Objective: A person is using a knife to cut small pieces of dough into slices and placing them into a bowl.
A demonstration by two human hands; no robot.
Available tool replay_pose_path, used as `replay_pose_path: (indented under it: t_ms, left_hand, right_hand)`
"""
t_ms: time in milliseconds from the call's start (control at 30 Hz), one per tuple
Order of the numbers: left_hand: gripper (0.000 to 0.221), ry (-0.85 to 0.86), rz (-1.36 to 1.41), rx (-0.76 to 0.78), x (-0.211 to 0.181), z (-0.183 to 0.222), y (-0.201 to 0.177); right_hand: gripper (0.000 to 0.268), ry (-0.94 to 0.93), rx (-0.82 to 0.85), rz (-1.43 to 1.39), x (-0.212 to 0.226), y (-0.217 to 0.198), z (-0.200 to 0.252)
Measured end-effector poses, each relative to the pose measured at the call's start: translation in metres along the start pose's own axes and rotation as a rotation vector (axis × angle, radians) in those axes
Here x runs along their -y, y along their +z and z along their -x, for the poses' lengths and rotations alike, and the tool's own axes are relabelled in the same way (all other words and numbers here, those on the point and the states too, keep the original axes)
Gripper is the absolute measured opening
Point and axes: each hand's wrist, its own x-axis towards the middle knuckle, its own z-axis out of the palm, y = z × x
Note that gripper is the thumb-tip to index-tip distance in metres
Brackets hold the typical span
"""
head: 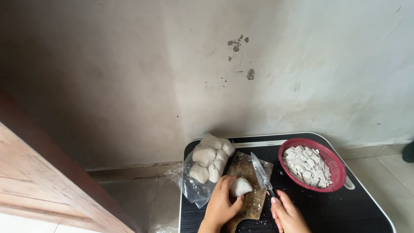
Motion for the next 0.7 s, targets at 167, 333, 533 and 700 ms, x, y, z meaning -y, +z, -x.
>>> replay_pose_path:
  t_ms: [167, 333, 533, 700]
  left_hand:
    - [0.063, 0.022, -0.01, -0.001, 0.001, 0.0, 0.0]
    - [0.062, 0.044, -0.007, -0.006, 0.004, 0.0, 0.001]
    - [0.06, 0.09, -0.019, -0.034, 0.001, 0.0, 0.0]
    - [0.057, 0.065, -0.023, -0.027, -0.004, 0.0, -0.001]
  right_hand:
    - [0.034, 0.029, -0.046, 0.171, 0.004, 0.008, -0.001]
    - [0.032, 0.009, -0.052, 0.287, 0.001, 0.01, -0.006]
    - [0.037, 0.031, -0.049, 0.206, -0.014, 0.011, -0.019]
    - [0.041, 0.161, -0.016, -0.27, -0.012, 0.009, -0.017]
